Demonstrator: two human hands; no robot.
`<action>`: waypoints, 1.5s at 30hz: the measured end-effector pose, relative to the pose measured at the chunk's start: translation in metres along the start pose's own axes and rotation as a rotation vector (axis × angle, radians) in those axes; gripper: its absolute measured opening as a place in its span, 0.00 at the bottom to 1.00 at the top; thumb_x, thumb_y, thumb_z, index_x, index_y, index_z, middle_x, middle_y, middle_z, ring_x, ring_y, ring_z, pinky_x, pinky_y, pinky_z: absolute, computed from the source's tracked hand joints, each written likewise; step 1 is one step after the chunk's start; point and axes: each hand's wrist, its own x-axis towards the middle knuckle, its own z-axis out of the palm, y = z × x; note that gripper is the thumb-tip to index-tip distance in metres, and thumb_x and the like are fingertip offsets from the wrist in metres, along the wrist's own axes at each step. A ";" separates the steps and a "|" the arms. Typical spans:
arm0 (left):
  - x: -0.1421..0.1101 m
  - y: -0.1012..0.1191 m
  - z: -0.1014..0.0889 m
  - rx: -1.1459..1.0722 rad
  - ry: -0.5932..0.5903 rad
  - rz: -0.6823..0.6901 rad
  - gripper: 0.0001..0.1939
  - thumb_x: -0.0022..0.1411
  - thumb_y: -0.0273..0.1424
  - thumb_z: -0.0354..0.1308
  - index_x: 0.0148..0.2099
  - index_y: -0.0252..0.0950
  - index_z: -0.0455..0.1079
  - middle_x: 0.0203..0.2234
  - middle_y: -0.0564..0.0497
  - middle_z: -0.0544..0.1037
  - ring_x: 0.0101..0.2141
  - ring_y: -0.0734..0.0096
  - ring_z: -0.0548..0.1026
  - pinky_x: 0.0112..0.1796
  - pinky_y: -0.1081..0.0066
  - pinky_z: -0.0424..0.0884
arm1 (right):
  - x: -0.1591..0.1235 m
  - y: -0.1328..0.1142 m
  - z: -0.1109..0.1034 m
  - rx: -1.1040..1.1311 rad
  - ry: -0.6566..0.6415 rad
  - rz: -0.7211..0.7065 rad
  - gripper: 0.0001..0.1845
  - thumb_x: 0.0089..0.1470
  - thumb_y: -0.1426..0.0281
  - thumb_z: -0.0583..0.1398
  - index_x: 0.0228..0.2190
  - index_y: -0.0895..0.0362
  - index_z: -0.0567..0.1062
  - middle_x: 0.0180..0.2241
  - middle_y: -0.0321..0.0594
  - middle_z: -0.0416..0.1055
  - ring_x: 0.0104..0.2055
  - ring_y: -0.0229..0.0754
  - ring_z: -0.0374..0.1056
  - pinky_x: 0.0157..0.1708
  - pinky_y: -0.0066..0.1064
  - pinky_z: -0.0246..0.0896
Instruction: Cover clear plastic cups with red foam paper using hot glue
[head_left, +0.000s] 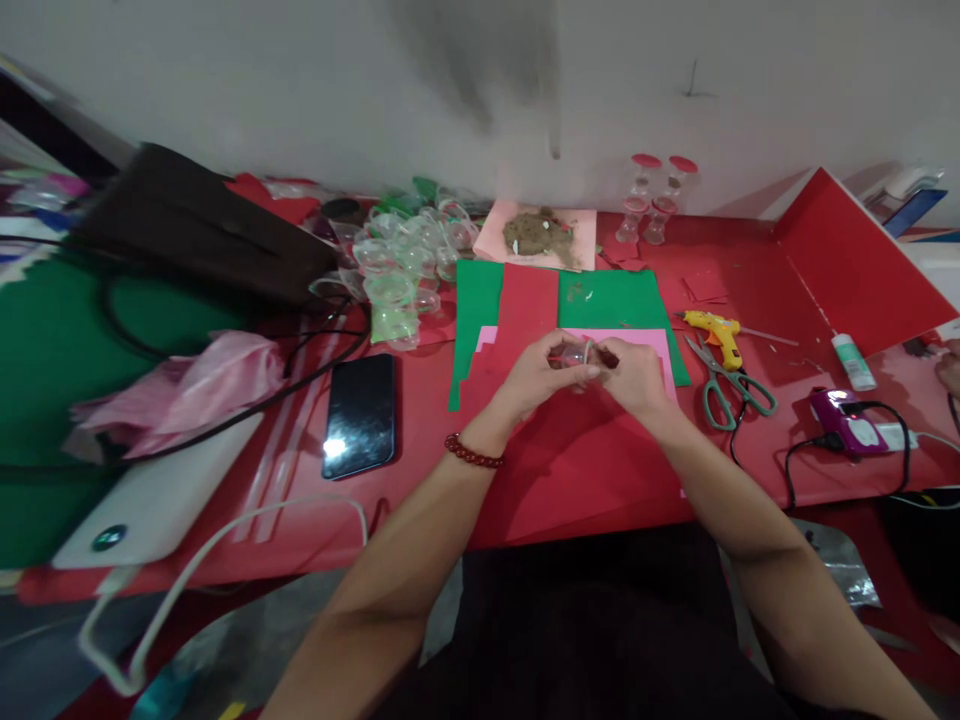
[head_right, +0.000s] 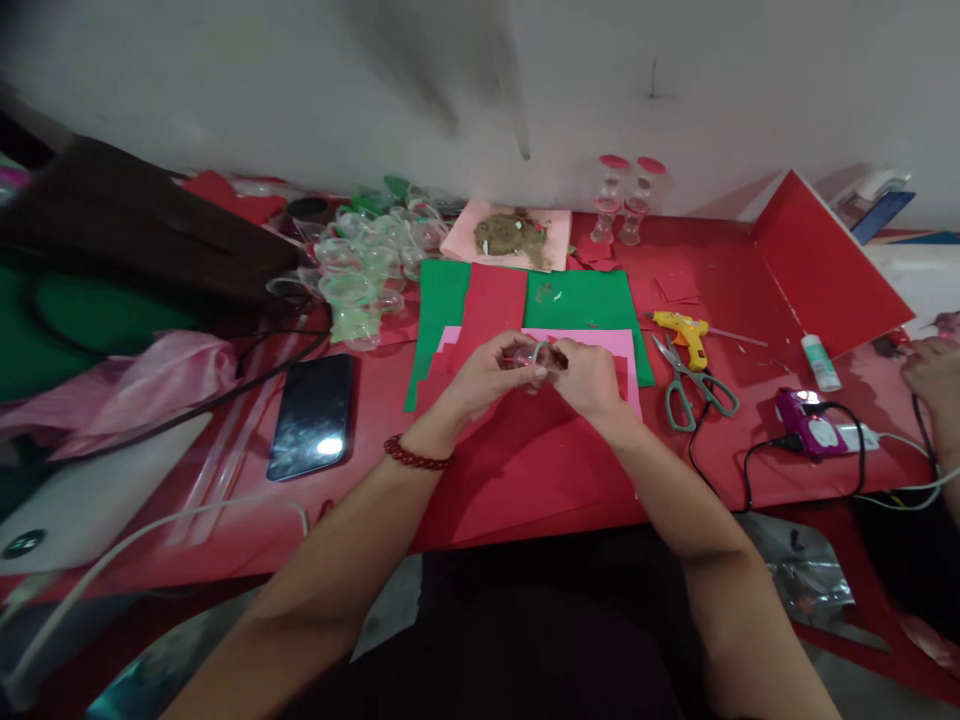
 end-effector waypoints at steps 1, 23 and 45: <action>0.000 0.000 -0.001 -0.001 -0.001 0.000 0.27 0.46 0.40 0.82 0.41 0.36 0.73 0.35 0.53 0.81 0.28 0.75 0.78 0.30 0.72 0.78 | 0.000 0.001 0.000 -0.005 -0.003 -0.009 0.08 0.56 0.69 0.67 0.26 0.53 0.75 0.28 0.38 0.80 0.29 0.42 0.71 0.32 0.31 0.55; 0.006 0.009 -0.010 -0.244 0.029 -0.209 0.12 0.59 0.41 0.69 0.40 0.39 0.78 0.31 0.52 0.79 0.29 0.74 0.74 0.28 0.75 0.69 | 0.009 -0.001 0.010 0.752 -0.004 0.249 0.08 0.55 0.66 0.61 0.25 0.51 0.71 0.22 0.32 0.72 0.24 0.36 0.67 0.28 0.28 0.62; 0.004 0.003 -0.023 -0.307 0.044 -0.015 0.25 0.54 0.29 0.78 0.52 0.46 0.75 0.53 0.51 0.81 0.51 0.63 0.82 0.52 0.64 0.81 | 0.010 0.007 0.007 0.371 0.154 0.111 0.09 0.55 0.74 0.57 0.26 0.51 0.72 0.29 0.36 0.77 0.34 0.42 0.72 0.39 0.33 0.66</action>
